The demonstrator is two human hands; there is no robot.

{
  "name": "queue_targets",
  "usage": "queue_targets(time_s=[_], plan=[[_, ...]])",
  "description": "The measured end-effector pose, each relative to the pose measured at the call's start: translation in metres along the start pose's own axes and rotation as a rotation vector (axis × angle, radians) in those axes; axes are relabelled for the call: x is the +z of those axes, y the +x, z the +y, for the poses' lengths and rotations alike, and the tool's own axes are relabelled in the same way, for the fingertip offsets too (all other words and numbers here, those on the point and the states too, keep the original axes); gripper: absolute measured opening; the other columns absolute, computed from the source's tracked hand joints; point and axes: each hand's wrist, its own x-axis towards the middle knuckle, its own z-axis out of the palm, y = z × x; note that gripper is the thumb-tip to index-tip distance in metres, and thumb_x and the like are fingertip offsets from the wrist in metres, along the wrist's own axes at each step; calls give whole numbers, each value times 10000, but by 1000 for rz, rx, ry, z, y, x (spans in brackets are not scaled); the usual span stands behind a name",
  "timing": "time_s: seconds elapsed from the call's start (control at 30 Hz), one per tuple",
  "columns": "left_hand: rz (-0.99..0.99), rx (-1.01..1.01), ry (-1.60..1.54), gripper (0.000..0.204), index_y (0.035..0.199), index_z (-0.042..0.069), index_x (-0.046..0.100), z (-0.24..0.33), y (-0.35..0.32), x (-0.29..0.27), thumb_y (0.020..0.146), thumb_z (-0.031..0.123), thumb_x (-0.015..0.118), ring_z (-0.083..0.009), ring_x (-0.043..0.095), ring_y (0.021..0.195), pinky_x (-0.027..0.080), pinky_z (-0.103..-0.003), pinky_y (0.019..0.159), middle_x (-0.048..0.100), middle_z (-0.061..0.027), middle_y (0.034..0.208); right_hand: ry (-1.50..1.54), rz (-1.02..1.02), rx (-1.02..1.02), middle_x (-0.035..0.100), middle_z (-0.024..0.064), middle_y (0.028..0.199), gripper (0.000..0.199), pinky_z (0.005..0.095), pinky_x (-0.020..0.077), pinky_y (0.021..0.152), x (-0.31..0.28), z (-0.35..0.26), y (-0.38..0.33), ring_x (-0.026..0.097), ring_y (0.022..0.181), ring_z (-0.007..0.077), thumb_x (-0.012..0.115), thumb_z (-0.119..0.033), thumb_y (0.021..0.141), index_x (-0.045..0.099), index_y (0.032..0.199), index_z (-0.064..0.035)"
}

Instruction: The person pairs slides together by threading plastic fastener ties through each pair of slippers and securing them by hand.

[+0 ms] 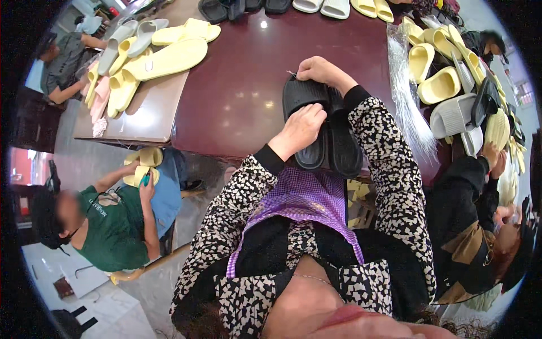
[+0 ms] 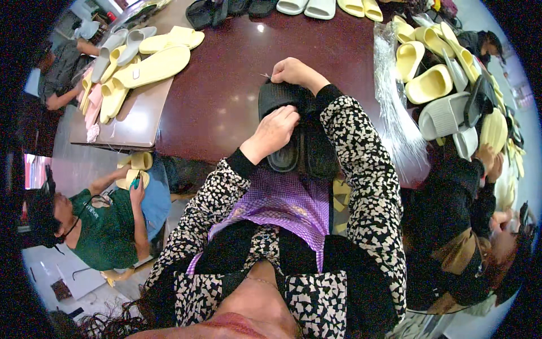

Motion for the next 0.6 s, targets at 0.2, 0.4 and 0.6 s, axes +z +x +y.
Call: queue_targets(time_s=[0.2,0.4,0.6], plan=[[71,12,6,62,828,27,518,-3,-1,1,781,44,555,-280,565,848,480,-375,753,520,-113,862,228,-67,76,655,23,767,121,261,462,666,7,-2,4,558,696,101,650,-128,803,669,830,-12],[235,15,-91,148,932,10,565,8,1,-6,785,21,581,-290,575,899,484,-365,784,574,-125,969,350,148,121,651,22,787,100,245,468,686,-17,9,-15,561,721,98,635,-97,826,656,848,-1],[375,-310,-402,224,1037,-19,577,7,33,-34,815,8,575,-237,623,804,505,-325,710,616,-141,967,352,289,-42,660,37,837,80,240,477,717,-14,7,-63,586,767,99,613,-56,847,655,866,10]])
